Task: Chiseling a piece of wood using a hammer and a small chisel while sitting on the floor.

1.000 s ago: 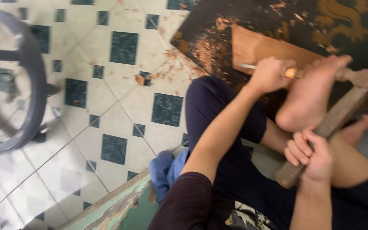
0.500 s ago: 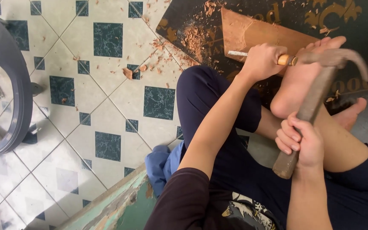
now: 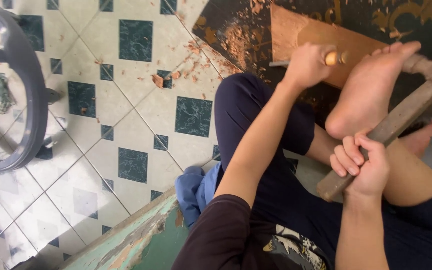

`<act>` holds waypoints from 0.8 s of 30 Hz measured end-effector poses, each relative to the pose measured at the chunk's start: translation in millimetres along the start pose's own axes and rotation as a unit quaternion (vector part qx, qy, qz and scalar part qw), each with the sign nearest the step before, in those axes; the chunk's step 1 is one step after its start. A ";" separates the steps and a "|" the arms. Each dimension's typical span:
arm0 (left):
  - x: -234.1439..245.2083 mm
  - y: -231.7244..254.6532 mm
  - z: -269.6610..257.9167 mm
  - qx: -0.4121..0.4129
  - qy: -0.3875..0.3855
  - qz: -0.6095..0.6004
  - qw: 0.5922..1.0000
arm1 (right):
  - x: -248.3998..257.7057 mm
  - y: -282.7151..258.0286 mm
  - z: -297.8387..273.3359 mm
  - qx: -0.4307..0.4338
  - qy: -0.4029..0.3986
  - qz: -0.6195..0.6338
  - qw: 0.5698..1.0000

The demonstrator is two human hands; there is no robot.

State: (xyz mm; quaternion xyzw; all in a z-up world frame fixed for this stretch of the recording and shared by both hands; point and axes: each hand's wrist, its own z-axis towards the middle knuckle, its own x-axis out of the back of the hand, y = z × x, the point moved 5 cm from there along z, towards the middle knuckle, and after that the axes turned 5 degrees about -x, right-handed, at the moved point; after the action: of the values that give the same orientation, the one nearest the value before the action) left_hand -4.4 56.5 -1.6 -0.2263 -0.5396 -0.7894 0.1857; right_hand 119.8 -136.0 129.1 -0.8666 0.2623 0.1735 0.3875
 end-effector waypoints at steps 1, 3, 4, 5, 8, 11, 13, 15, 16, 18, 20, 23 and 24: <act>-4.9 7.1 -1.1 -0.001 0.007 0.012 1.000 | 13.4 1.9 1.1 -0.002 -0.014 0.001 1.000; -11.7 11.7 -0.8 0.006 -0.072 0.031 0.997 | 20.2 12.8 8.9 -0.055 -0.181 0.086 0.978; -13.6 17.1 -3.4 0.007 -0.059 0.058 0.997 | 10.3 15.2 0.6 -0.061 -0.209 0.089 0.972; -18.8 22.1 -4.8 -0.019 -0.078 0.040 0.996 | 5.3 14.4 -4.4 -0.042 -0.170 0.065 0.983; -4.8 28.9 2.1 -0.063 -0.049 0.000 0.997 | 15.2 13.6 -0.8 -0.020 -0.131 0.016 0.991; -11.7 32.9 4.3 -0.079 -0.006 -0.056 0.995 | 35.4 6.4 -3.4 -0.003 -0.080 -0.033 0.996; -15.9 28.7 5.1 -0.073 0.001 -0.061 0.995 | 33.6 3.9 -2.6 0.006 -0.059 -0.057 0.997; -13.3 28.5 5.3 -0.078 0.042 -0.069 0.994 | 27.2 5.9 0.8 -0.021 -0.019 -0.116 0.993; -13.4 30.3 1.9 -0.077 0.041 -0.070 0.994 | 38.2 6.2 3.2 -0.023 -0.018 -0.115 0.993; -9.6 31.3 1.6 -0.073 0.039 -0.066 0.994 | 49.8 9.5 12.0 -0.058 -0.091 -0.062 0.992; -12.8 28.4 2.4 -0.064 0.031 -0.060 0.996 | 60.2 12.0 15.9 -0.029 -0.124 -0.021 0.992; -16.8 24.1 1.6 -0.058 0.035 -0.061 0.996 | 59.1 0.6 22.4 0.009 -0.257 0.073 0.964; -17.5 24.0 3.2 -0.069 0.043 -0.066 0.994 | 53.4 -7.1 21.9 0.023 -0.355 0.129 0.926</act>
State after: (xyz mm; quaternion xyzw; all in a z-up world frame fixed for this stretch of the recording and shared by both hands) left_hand 23.5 52.0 8.0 -0.1684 -0.4887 -0.8444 0.1406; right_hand 164.6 -132.4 92.3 -0.6979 0.2206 0.5125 0.4490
